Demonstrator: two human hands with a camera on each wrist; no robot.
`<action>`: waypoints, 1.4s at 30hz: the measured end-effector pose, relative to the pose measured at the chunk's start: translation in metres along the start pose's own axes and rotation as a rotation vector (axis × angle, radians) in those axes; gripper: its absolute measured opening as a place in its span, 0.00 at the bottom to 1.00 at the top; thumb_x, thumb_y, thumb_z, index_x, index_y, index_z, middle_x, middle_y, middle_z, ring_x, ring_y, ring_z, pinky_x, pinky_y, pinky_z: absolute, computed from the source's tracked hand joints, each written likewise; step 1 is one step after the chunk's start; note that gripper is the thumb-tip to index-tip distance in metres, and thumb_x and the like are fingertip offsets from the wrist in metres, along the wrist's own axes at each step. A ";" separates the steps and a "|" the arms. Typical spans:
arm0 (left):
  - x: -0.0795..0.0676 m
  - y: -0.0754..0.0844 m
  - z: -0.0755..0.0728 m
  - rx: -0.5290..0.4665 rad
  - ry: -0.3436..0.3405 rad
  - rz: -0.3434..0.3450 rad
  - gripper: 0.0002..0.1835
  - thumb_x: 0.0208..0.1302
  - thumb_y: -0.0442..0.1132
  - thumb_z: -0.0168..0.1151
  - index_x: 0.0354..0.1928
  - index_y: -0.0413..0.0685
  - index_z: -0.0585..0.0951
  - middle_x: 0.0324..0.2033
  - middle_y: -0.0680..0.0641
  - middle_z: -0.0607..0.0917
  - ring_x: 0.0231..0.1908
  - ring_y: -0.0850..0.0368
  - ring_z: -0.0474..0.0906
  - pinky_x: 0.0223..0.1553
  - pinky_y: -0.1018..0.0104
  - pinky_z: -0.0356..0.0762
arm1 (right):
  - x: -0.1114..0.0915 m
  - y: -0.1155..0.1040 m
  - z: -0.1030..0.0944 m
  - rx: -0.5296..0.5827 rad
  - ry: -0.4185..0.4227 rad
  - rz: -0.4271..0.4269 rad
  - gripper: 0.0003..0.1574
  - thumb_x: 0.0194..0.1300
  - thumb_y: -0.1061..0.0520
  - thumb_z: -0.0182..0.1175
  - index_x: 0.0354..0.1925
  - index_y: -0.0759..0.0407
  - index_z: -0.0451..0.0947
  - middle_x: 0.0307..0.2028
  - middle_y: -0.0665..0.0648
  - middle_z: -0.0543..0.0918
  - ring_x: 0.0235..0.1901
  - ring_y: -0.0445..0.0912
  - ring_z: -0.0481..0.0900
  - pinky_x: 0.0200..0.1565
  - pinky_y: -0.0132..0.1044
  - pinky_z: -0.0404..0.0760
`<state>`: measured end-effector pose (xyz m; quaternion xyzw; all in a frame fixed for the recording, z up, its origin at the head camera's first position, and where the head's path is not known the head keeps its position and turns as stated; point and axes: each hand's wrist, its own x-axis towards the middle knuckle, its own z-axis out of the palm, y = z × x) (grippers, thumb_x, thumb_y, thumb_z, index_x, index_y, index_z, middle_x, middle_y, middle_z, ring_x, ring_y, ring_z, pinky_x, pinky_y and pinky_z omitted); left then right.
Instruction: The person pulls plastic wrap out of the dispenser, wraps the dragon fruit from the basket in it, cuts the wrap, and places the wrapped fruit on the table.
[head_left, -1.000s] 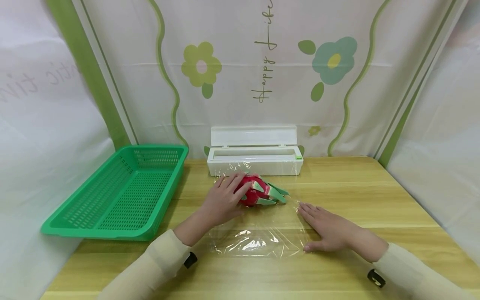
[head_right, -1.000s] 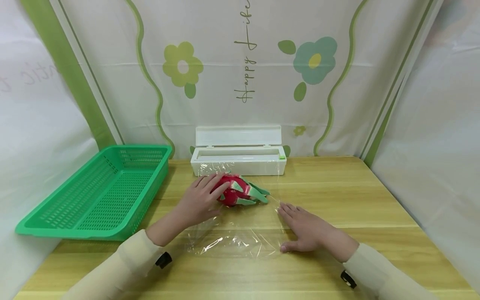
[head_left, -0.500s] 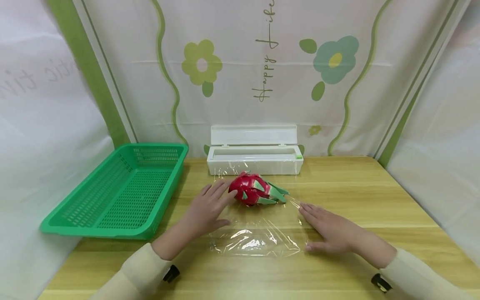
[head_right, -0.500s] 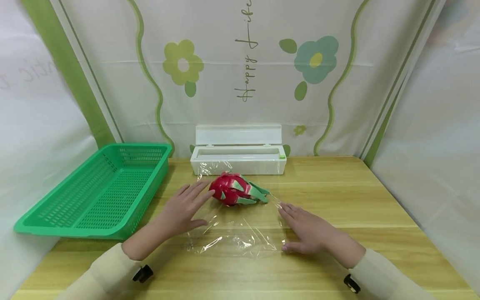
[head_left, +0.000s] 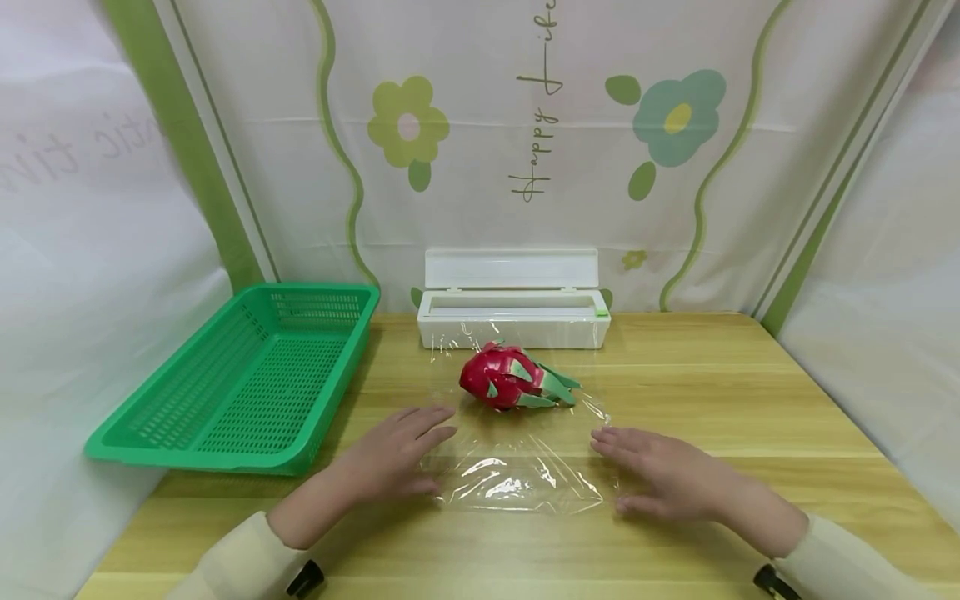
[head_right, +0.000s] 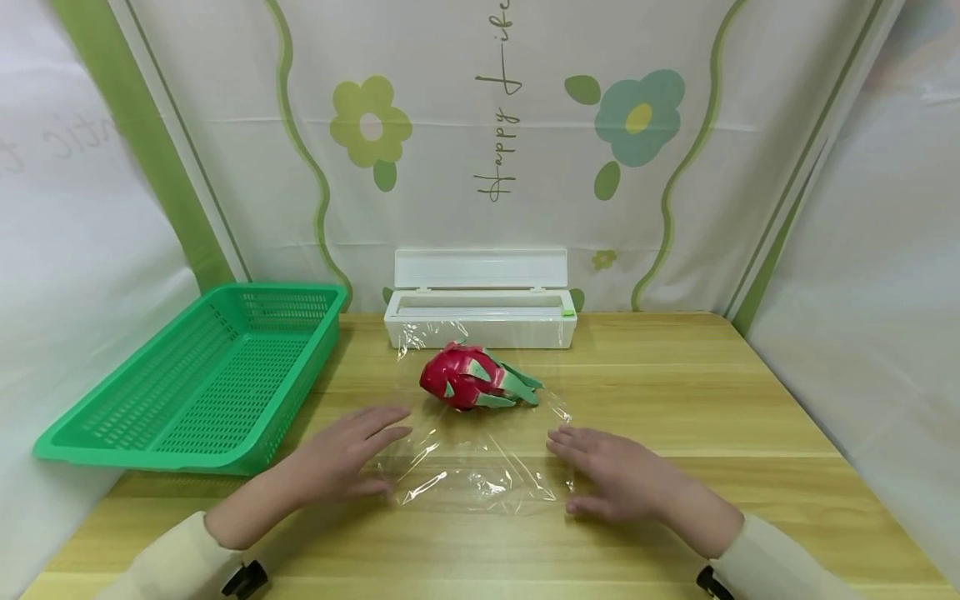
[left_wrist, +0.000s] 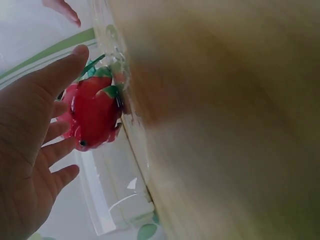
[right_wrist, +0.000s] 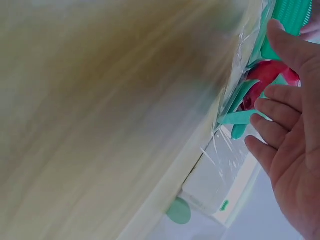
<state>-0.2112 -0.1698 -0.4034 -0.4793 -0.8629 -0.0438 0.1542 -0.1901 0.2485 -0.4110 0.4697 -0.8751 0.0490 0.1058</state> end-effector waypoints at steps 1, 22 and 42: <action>-0.002 0.001 0.000 -0.021 -0.032 -0.014 0.41 0.48 0.58 0.75 0.61 0.41 0.74 0.64 0.40 0.72 0.63 0.43 0.68 0.62 0.49 0.67 | 0.000 -0.001 0.000 -0.002 -0.002 -0.007 0.46 0.59 0.36 0.65 0.63 0.66 0.71 0.62 0.62 0.74 0.59 0.58 0.73 0.55 0.53 0.75; -0.026 0.009 0.011 -0.081 -0.224 0.082 0.25 0.63 0.48 0.65 0.59 0.44 0.79 0.57 0.48 0.80 0.59 0.51 0.75 0.59 0.53 0.71 | -0.008 -0.012 0.008 -0.020 -0.032 -0.111 0.31 0.65 0.43 0.62 0.60 0.58 0.77 0.58 0.57 0.79 0.55 0.51 0.78 0.50 0.49 0.80; -0.028 0.002 0.015 -0.011 -0.085 0.225 0.11 0.60 0.38 0.68 0.45 0.47 0.87 0.47 0.49 0.86 0.49 0.55 0.82 0.48 0.60 0.80 | -0.006 -0.004 0.017 0.086 0.039 -0.167 0.15 0.60 0.57 0.69 0.46 0.58 0.86 0.49 0.53 0.85 0.46 0.44 0.83 0.41 0.38 0.83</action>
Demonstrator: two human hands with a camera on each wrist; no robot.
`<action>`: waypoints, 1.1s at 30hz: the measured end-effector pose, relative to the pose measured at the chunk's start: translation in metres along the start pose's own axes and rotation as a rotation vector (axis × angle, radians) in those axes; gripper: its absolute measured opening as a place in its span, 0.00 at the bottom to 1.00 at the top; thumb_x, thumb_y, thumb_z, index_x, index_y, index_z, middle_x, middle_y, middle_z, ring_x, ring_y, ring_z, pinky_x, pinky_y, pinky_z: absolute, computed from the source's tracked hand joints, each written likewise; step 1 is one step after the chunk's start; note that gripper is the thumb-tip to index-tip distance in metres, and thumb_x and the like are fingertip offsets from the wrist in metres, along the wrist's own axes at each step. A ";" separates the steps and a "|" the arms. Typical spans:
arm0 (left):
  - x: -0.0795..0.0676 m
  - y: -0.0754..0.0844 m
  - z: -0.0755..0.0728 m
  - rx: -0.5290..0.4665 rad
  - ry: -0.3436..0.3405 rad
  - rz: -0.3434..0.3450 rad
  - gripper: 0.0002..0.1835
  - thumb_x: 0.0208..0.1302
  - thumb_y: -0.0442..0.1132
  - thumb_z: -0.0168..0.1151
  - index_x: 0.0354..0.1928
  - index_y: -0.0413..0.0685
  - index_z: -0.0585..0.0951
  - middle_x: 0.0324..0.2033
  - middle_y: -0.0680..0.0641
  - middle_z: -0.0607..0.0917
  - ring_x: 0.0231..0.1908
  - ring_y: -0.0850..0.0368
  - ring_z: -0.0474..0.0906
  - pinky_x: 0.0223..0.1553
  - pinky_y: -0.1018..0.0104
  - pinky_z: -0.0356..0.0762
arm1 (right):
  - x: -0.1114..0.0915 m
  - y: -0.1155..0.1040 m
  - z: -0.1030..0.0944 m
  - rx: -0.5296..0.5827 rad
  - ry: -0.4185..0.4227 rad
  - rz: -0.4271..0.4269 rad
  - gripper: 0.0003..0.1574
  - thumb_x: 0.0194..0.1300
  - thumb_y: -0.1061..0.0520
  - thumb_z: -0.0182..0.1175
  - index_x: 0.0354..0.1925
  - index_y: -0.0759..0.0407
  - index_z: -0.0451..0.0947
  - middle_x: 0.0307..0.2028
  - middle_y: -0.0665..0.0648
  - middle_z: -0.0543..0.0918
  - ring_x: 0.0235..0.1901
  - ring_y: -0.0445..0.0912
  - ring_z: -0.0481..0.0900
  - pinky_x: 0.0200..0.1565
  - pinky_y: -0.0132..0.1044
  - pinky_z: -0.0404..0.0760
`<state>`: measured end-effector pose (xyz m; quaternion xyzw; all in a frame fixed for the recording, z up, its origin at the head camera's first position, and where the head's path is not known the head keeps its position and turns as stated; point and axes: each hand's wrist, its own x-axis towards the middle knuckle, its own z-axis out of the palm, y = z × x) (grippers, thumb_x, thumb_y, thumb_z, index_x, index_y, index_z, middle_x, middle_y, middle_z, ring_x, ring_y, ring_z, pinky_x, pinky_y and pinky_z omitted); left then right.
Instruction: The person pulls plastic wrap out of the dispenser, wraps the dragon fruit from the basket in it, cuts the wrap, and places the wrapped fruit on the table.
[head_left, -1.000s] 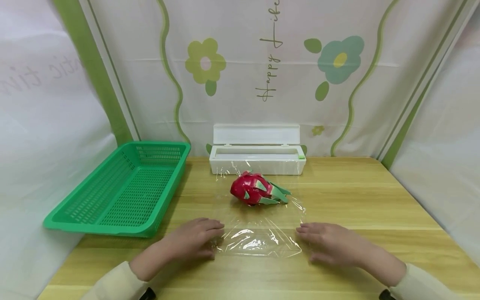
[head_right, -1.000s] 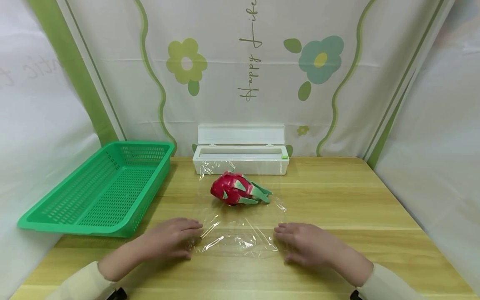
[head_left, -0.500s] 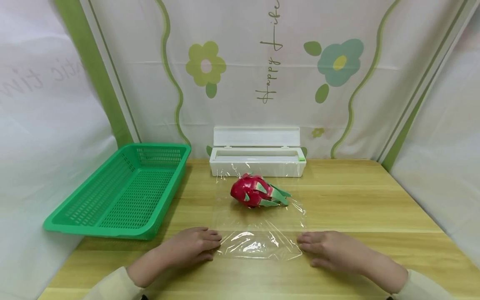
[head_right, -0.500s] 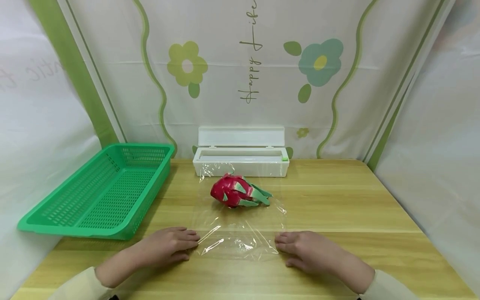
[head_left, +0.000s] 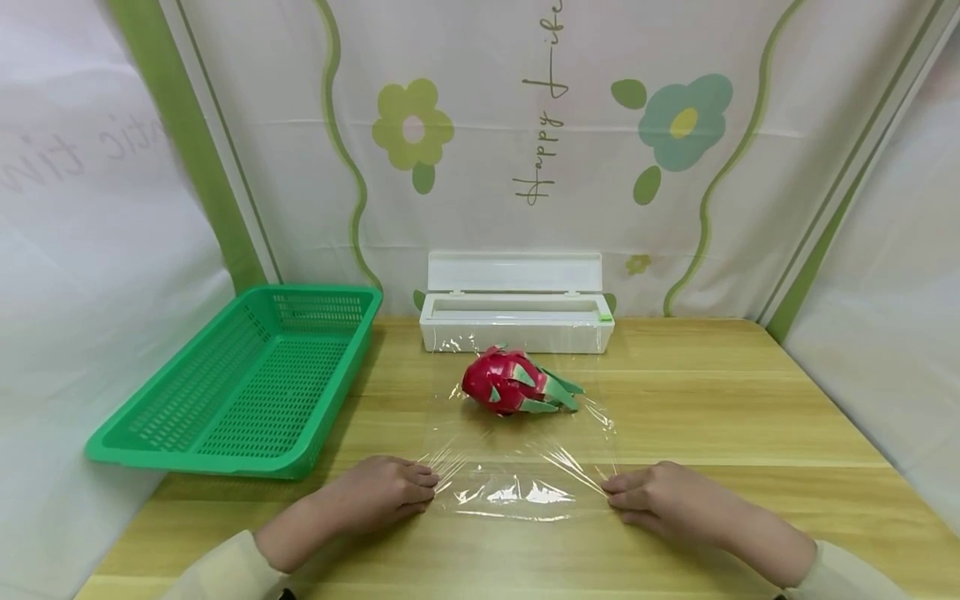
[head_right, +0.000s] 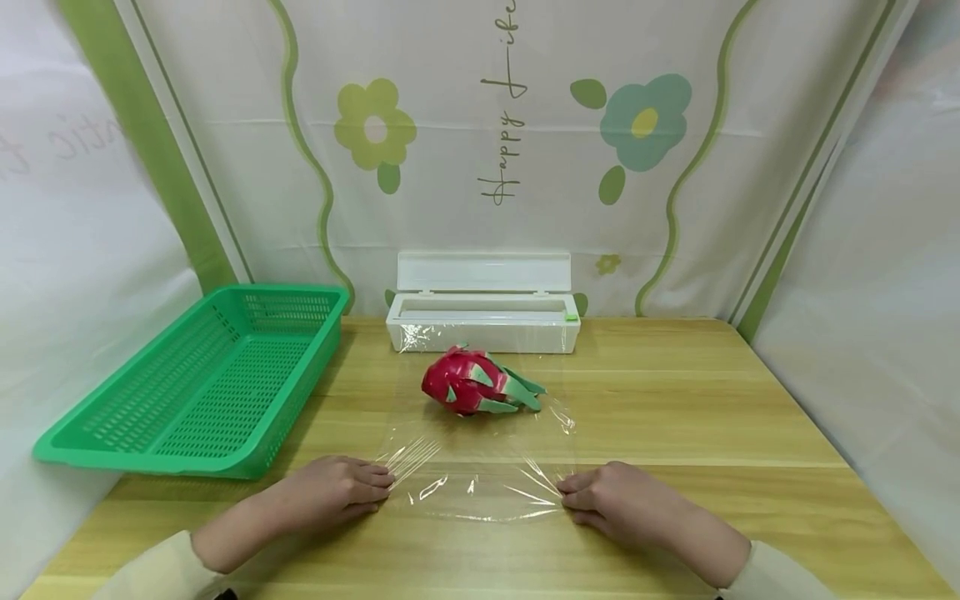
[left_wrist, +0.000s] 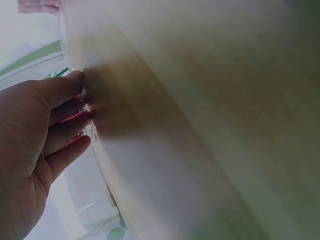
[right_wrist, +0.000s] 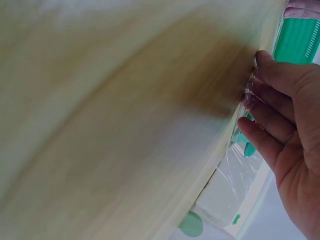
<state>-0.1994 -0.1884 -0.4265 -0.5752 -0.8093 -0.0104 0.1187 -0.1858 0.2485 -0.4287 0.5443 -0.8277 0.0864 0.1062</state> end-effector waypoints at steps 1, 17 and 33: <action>0.000 0.000 0.000 0.005 0.007 0.008 0.10 0.60 0.38 0.68 0.43 0.48 0.87 0.47 0.49 0.86 0.48 0.55 0.82 0.47 0.61 0.80 | 0.000 0.000 0.000 0.006 0.004 0.002 0.15 0.60 0.57 0.68 0.46 0.58 0.86 0.48 0.53 0.85 0.46 0.43 0.83 0.41 0.37 0.83; 0.005 0.001 0.004 0.085 0.134 0.063 0.04 0.54 0.34 0.70 0.27 0.49 0.83 0.39 0.51 0.88 0.38 0.59 0.85 0.40 0.67 0.82 | 0.006 -0.003 -0.002 0.051 0.005 0.066 0.10 0.56 0.63 0.69 0.39 0.56 0.87 0.45 0.54 0.86 0.43 0.45 0.85 0.39 0.36 0.83; 0.009 -0.004 -0.003 0.155 0.379 0.070 0.04 0.60 0.33 0.62 0.30 0.43 0.84 0.32 0.49 0.86 0.32 0.58 0.84 0.38 0.62 0.83 | 0.004 0.004 -0.001 -0.021 0.225 -0.015 0.08 0.55 0.61 0.70 0.35 0.54 0.83 0.39 0.52 0.86 0.37 0.43 0.85 0.37 0.36 0.83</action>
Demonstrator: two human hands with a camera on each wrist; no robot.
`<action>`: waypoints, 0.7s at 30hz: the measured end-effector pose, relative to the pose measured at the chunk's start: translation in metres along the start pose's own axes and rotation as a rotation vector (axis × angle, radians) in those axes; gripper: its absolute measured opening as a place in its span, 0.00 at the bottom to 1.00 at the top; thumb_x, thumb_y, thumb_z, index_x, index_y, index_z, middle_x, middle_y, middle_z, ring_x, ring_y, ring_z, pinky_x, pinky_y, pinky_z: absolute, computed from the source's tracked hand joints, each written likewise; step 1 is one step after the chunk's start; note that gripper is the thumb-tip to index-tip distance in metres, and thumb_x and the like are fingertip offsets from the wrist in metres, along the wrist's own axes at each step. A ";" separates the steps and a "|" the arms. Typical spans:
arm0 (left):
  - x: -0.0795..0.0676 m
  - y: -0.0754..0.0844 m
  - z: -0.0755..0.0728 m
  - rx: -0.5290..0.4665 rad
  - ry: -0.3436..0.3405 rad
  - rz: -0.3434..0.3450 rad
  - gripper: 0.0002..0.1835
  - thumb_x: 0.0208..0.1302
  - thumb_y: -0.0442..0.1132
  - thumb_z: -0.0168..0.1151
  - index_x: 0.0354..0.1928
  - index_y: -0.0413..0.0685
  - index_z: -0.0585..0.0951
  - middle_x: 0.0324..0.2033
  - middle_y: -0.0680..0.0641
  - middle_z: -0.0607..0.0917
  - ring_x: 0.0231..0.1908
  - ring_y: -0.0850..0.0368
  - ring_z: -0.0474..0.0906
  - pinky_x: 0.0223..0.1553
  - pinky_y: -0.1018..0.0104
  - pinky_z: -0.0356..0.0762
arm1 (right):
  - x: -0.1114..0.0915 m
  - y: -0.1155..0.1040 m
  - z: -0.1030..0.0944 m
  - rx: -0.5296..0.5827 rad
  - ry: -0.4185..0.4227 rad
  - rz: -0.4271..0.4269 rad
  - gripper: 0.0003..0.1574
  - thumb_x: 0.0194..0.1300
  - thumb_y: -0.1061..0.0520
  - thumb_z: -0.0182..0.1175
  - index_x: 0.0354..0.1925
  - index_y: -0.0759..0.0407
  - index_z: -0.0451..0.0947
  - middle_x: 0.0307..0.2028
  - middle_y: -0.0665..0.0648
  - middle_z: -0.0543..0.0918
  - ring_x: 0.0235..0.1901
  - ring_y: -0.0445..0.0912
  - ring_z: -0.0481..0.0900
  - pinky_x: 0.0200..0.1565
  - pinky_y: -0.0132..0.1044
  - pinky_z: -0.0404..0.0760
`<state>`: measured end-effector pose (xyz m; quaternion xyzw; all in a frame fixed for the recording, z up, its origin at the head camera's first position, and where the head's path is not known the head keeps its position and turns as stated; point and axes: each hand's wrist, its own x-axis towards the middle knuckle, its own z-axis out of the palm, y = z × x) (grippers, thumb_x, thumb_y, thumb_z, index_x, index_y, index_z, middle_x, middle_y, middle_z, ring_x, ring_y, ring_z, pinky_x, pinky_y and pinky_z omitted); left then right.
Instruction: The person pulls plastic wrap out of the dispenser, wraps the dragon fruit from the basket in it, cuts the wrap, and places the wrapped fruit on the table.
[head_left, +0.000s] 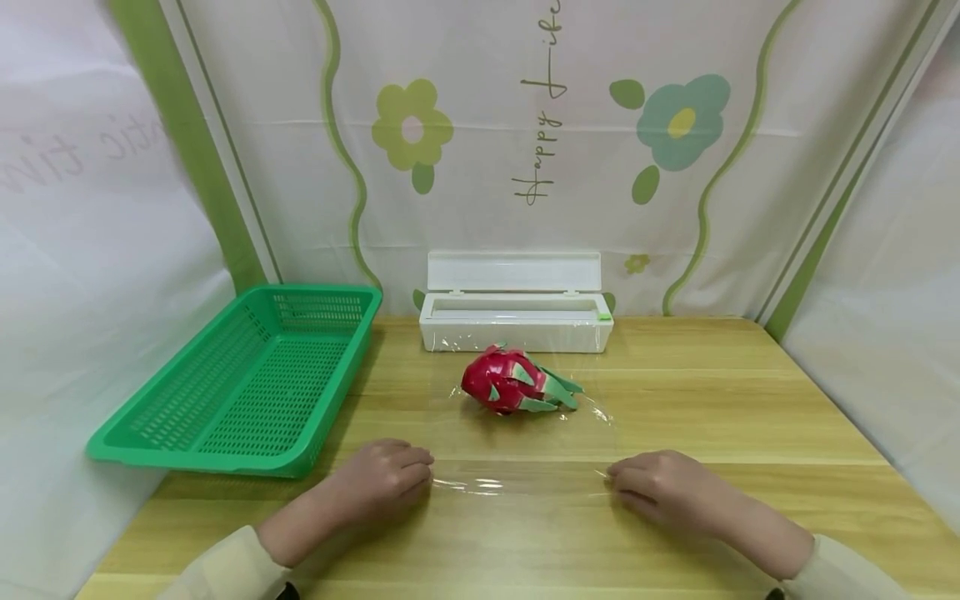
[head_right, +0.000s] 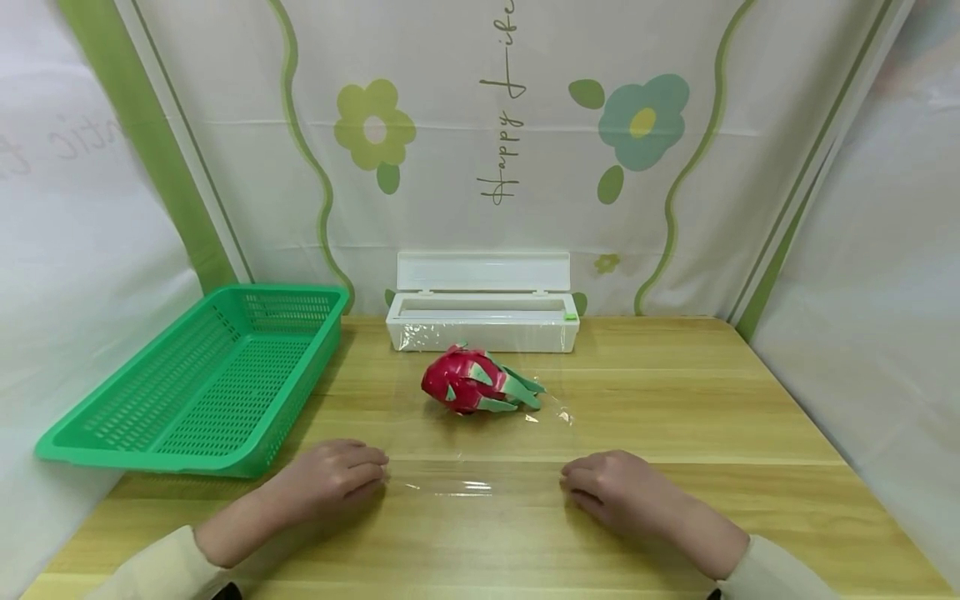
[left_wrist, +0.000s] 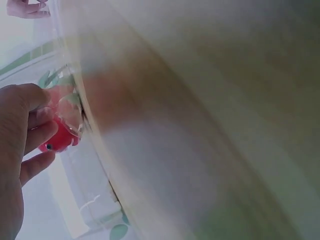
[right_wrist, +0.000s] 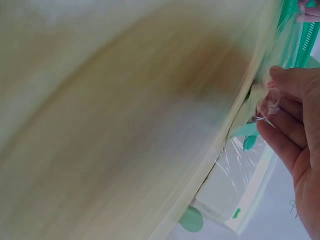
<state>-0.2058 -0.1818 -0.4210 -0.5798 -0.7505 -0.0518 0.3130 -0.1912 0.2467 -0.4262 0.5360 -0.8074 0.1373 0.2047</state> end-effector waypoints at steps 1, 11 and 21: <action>0.001 -0.001 0.000 0.006 0.015 0.000 0.08 0.64 0.33 0.57 0.29 0.43 0.83 0.31 0.49 0.86 0.32 0.58 0.84 0.38 0.63 0.83 | 0.000 0.001 0.000 -0.009 0.021 -0.013 0.04 0.59 0.60 0.68 0.34 0.54 0.82 0.39 0.53 0.86 0.36 0.43 0.85 0.36 0.36 0.83; 0.009 -0.011 -0.010 0.036 0.157 -0.052 0.17 0.72 0.35 0.47 0.28 0.42 0.83 0.30 0.48 0.87 0.29 0.57 0.84 0.34 0.64 0.84 | 0.005 0.012 -0.004 -0.103 0.169 -0.058 0.20 0.76 0.50 0.48 0.30 0.54 0.81 0.34 0.53 0.87 0.33 0.43 0.86 0.33 0.34 0.83; 0.021 -0.021 -0.017 0.104 0.230 -0.093 0.18 0.74 0.36 0.48 0.30 0.41 0.85 0.29 0.47 0.88 0.28 0.56 0.85 0.30 0.63 0.84 | 0.011 0.022 -0.010 -0.227 0.339 -0.092 0.22 0.76 0.50 0.49 0.34 0.60 0.84 0.30 0.53 0.87 0.26 0.44 0.85 0.26 0.36 0.83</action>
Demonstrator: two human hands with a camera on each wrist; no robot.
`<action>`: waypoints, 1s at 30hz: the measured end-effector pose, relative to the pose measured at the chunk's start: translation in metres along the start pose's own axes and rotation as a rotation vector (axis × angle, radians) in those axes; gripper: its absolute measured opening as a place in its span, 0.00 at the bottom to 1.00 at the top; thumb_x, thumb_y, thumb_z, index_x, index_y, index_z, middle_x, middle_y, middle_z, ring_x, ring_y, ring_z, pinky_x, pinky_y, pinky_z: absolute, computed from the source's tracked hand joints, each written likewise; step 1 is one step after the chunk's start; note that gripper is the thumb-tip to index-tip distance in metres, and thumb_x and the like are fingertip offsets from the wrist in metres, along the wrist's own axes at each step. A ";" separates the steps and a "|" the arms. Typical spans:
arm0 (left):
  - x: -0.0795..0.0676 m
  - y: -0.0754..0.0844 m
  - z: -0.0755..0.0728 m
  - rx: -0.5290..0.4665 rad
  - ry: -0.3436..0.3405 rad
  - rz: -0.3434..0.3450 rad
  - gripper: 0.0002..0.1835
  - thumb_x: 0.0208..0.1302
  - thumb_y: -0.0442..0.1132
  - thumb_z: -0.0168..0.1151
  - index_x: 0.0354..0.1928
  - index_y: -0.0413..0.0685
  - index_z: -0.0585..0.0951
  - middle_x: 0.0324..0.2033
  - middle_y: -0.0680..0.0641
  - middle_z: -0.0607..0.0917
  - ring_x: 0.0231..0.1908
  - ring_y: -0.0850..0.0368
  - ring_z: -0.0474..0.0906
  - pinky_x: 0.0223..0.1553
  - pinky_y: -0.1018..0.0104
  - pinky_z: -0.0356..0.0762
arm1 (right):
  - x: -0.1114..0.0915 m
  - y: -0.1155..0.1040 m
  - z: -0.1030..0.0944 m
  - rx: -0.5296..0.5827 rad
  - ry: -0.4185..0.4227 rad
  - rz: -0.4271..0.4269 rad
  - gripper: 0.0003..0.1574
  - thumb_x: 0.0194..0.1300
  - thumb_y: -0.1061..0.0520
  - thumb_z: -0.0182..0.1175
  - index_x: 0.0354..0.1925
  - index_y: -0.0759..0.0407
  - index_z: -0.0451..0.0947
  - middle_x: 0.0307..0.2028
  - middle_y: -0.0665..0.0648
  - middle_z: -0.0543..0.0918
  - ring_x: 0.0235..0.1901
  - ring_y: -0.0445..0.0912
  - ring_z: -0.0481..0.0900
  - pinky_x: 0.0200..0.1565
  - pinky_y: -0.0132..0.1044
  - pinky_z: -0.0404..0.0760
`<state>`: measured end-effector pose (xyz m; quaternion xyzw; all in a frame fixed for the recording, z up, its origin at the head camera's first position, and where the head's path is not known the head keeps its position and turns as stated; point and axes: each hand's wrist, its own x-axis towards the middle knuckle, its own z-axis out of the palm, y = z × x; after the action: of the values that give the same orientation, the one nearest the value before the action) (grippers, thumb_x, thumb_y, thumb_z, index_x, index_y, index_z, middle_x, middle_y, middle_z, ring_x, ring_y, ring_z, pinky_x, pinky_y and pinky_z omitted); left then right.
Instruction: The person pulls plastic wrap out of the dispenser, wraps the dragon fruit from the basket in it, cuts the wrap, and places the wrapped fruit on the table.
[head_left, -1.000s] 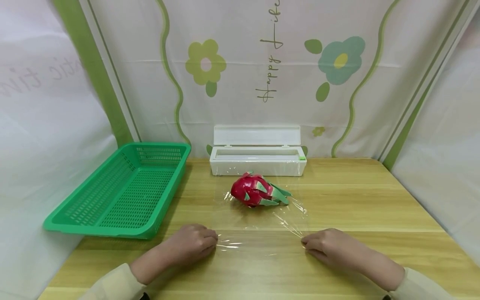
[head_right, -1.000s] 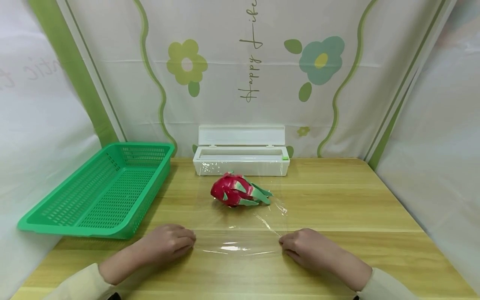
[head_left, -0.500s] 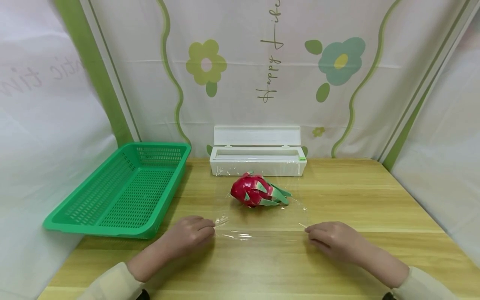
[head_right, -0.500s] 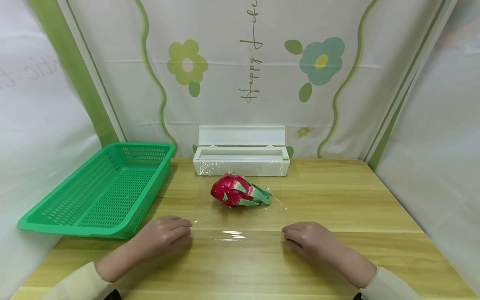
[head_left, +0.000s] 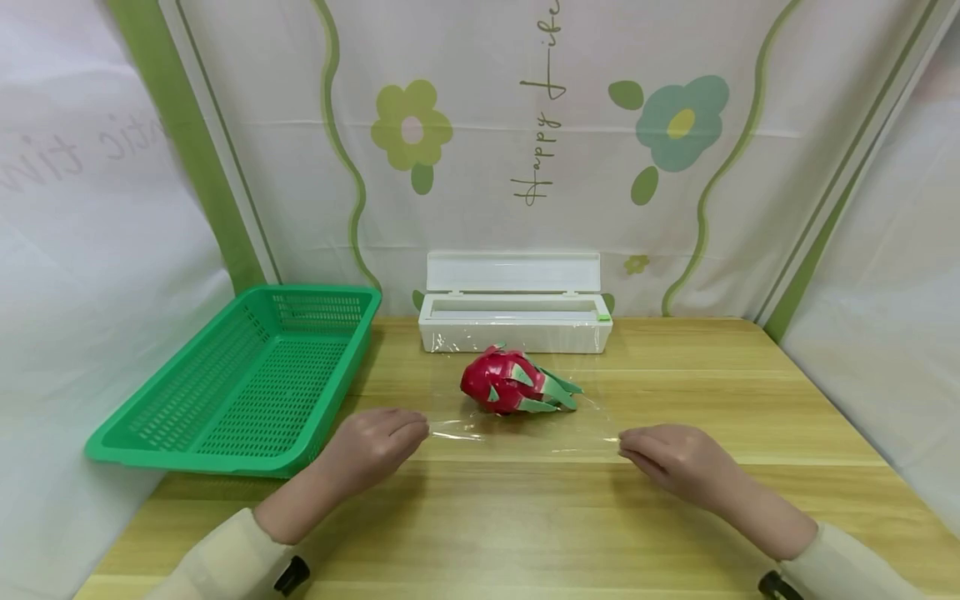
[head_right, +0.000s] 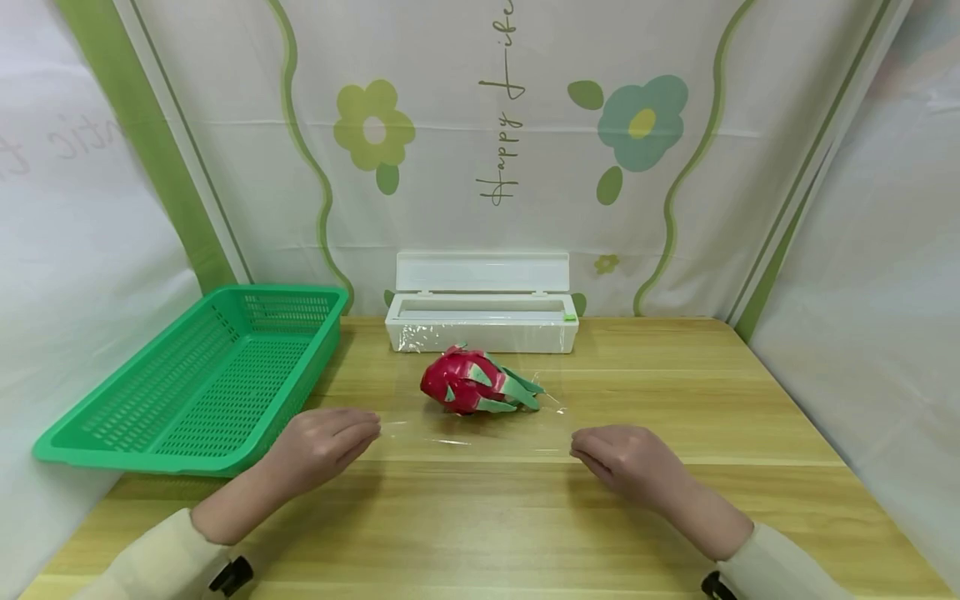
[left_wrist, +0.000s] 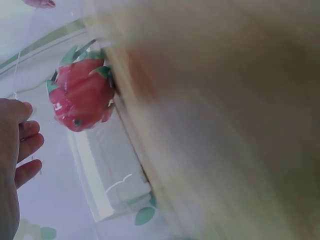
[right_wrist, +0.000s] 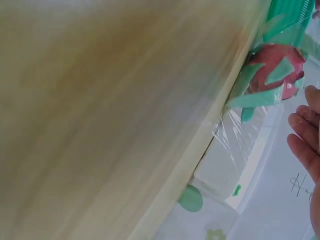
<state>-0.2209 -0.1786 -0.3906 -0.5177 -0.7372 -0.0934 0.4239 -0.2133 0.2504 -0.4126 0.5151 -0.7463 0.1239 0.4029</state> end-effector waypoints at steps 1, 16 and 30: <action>0.001 -0.001 0.000 0.006 -0.002 -0.006 0.18 0.74 0.36 0.48 0.30 0.40 0.85 0.30 0.47 0.88 0.28 0.55 0.86 0.30 0.63 0.84 | 0.001 0.001 0.000 -0.012 0.009 0.003 0.23 0.76 0.50 0.49 0.34 0.60 0.84 0.29 0.53 0.87 0.25 0.44 0.85 0.26 0.36 0.83; 0.016 -0.018 0.005 0.080 -0.005 -0.109 0.13 0.73 0.37 0.53 0.32 0.40 0.82 0.28 0.47 0.87 0.24 0.56 0.83 0.26 0.63 0.83 | 0.014 0.024 0.001 -0.089 0.063 0.077 0.24 0.76 0.48 0.50 0.31 0.60 0.83 0.26 0.51 0.85 0.23 0.42 0.83 0.23 0.35 0.81; 0.026 -0.030 0.011 0.138 -0.027 -0.239 0.05 0.55 0.29 0.70 0.32 0.37 0.83 0.24 0.44 0.86 0.19 0.53 0.82 0.20 0.64 0.80 | 0.019 0.038 0.011 -0.075 0.042 0.190 0.27 0.76 0.45 0.47 0.33 0.62 0.83 0.28 0.54 0.86 0.24 0.46 0.84 0.23 0.40 0.81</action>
<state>-0.2544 -0.1679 -0.3696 -0.3972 -0.8039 -0.0854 0.4343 -0.2547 0.2478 -0.3973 0.4238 -0.7872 0.1443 0.4240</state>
